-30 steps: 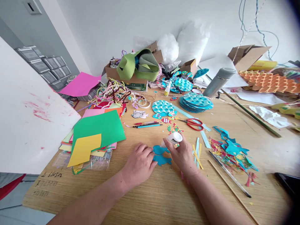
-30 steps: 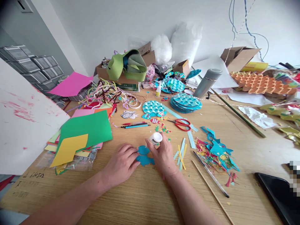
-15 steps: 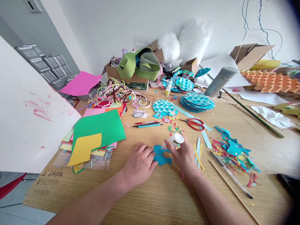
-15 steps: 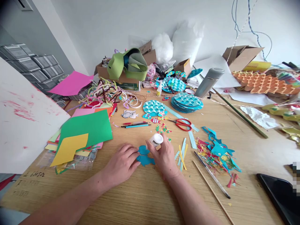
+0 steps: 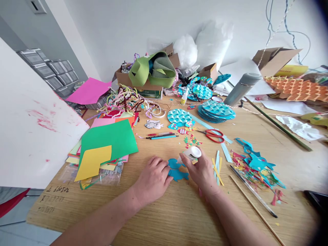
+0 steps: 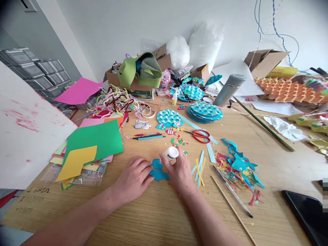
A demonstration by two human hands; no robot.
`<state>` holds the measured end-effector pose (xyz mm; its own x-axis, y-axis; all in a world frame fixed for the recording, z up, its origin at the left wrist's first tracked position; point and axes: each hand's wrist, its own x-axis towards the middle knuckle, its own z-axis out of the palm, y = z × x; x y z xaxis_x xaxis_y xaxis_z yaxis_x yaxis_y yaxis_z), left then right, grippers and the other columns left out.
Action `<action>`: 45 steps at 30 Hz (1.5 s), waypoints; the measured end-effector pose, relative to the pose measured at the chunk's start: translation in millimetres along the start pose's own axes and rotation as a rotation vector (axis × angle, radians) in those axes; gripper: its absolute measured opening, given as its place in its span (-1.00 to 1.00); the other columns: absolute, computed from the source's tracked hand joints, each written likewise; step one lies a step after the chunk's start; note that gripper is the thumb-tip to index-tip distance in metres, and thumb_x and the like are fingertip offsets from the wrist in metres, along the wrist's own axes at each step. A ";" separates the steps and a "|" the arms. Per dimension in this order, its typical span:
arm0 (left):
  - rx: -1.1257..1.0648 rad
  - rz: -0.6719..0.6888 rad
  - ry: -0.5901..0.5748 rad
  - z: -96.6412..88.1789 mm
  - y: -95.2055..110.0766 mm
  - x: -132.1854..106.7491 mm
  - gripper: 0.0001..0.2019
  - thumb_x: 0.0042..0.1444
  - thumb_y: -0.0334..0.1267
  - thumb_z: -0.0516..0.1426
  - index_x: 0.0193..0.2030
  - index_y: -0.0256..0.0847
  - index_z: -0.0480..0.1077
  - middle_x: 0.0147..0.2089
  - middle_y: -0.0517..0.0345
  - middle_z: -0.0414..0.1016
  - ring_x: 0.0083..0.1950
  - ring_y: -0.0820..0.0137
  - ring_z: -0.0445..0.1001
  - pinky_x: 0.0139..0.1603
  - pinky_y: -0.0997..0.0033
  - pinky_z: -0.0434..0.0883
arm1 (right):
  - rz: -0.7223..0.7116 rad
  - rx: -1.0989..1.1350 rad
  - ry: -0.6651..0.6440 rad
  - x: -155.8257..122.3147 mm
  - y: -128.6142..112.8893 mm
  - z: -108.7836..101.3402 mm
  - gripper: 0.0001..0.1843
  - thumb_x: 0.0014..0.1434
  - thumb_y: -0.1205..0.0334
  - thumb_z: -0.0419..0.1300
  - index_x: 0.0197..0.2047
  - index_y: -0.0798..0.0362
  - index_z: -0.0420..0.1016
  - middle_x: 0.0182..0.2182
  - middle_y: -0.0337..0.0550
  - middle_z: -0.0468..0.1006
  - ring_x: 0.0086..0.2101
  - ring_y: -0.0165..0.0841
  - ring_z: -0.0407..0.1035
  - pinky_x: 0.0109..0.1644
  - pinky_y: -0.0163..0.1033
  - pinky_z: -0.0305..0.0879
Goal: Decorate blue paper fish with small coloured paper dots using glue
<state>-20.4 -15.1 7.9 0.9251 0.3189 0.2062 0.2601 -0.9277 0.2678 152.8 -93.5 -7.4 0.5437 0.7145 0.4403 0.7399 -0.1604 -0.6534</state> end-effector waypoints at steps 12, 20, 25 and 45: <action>0.012 0.006 0.012 -0.9 0.2 0.3 -0.78 0.22 -0.20 0.06 -0.06 -0.21 0.41 -0.08 0.06 0.47 0.05 0.24 0.32 0.18 0.09 0.22 | -0.020 -0.034 -0.001 -1.4 -1.2 -1.8 -0.69 0.12 -0.03 0.14 -0.43 0.00 0.20 -0.60 -0.37 0.26 -0.61 -0.49 0.11 -0.51 -0.34 0.08; 0.023 0.010 0.029 -0.9 0.2 0.0 -0.79 0.21 -0.20 0.08 -0.08 -0.20 0.41 -0.10 0.06 0.48 0.05 0.25 0.32 0.17 0.10 0.24 | -0.044 -0.047 -0.017 -1.1 -1.3 -2.2 -0.69 0.13 -0.03 0.14 -0.44 -0.01 0.18 -0.60 -0.36 0.24 -0.60 -0.48 0.13 -0.50 -0.34 0.09; 0.023 0.011 0.033 -0.2 -0.1 0.2 -0.79 0.20 -0.20 0.09 -0.08 -0.19 0.41 -0.10 0.06 0.47 0.04 0.26 0.32 0.18 0.10 0.24 | -0.049 -0.035 0.007 -1.8 -0.6 -2.6 -0.70 0.12 -0.03 0.14 -0.43 0.00 0.20 -0.59 -0.35 0.28 -0.60 -0.48 0.14 -0.50 -0.34 0.11; 0.011 -0.003 0.000 -0.8 0.6 0.3 -0.77 0.23 -0.20 0.04 -0.06 -0.20 0.41 -0.08 0.06 0.47 0.05 0.24 0.32 0.19 0.09 0.22 | -0.017 -0.042 -0.037 -2.1 -0.9 -4.4 -0.67 0.12 -0.06 0.14 -0.45 -0.01 0.19 -0.61 -0.34 0.29 -0.61 -0.47 0.14 -0.52 -0.34 0.08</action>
<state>-20.2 -15.4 8.8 0.9245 0.3213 0.2050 0.2657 -0.9290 0.2577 152.8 -97.9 -5.1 0.5165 0.7418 0.4277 0.7652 -0.1756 -0.6194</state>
